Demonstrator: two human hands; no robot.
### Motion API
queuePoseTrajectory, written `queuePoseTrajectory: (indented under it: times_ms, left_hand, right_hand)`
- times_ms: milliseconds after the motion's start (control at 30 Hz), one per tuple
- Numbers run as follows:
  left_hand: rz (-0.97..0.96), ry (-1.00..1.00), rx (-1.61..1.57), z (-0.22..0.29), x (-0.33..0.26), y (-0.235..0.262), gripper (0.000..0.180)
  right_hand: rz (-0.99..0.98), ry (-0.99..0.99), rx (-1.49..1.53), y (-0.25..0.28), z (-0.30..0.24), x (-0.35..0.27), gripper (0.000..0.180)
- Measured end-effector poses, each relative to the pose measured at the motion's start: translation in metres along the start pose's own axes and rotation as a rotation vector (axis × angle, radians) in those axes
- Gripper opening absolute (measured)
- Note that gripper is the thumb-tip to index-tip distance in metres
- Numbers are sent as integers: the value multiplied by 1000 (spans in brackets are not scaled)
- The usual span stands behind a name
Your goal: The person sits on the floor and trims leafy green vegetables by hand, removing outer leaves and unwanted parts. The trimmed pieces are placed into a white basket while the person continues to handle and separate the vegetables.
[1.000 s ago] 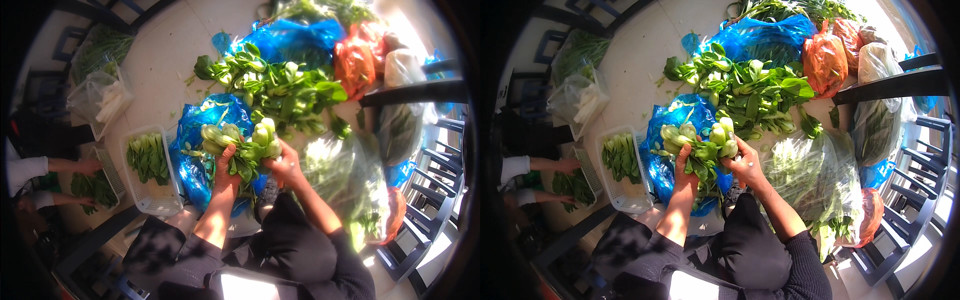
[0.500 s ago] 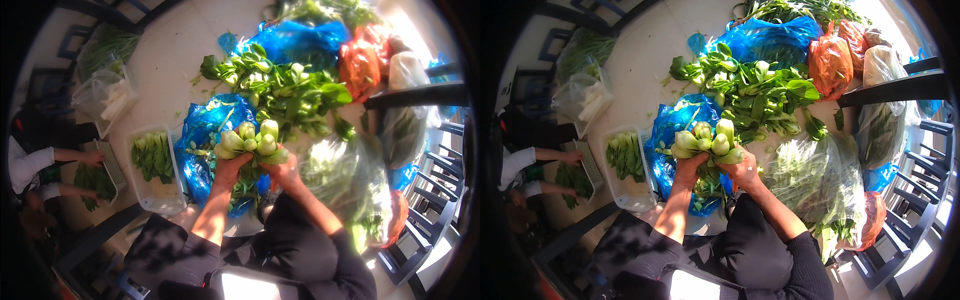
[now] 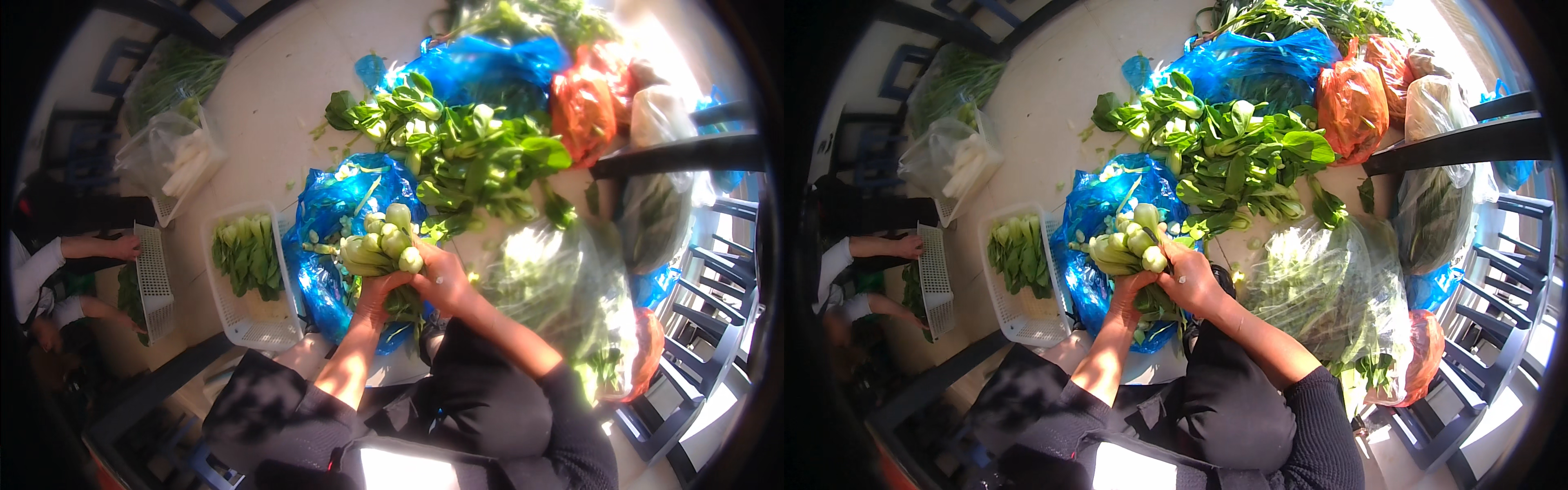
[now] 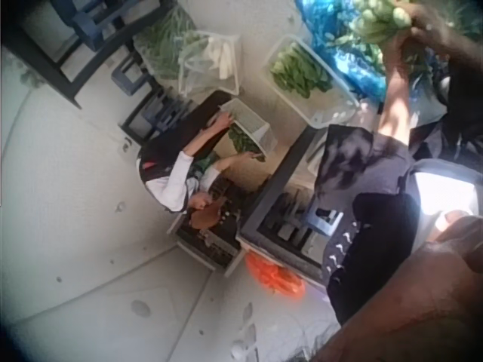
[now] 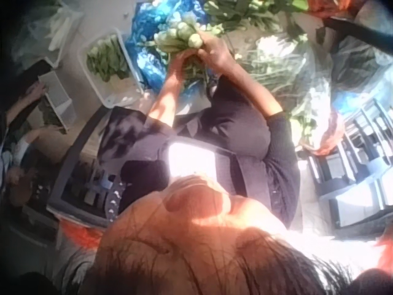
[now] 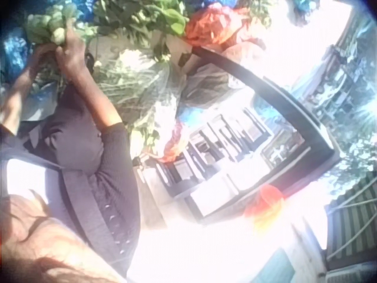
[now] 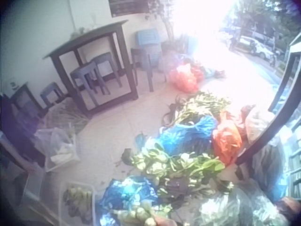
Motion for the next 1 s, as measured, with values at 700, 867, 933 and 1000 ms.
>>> queuePoseTrajectory:
  times_ms: [700, 867, 933, 1000]
  left_hand:
    - [-35, 144, -268, -31, 23, 37, 71]
    - [-59, 403, -190, -31, 20, 25, 75]
    - [28, 512, -322, -28, 17, 17, 74]
    - [-35, 491, -376, -27, 18, 23, 73]
  right_hand:
    - [569, -275, 179, 14, 171, 20, 30]
    - [287, 47, 78, 17, 33, -11, 85]
    - [150, -78, 196, 26, 24, -15, 80]
    - [304, -249, 515, 39, 33, -10, 70]
Point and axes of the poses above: each hand's wrist, its own x-axis towards the middle knuckle, its own y-axis out of the back of the hand, z = x × y, the point moved 3 cm from there along x, towards the middle knuckle, and after that the axes turned 13 degrees about -y, right-handed, at the moved point
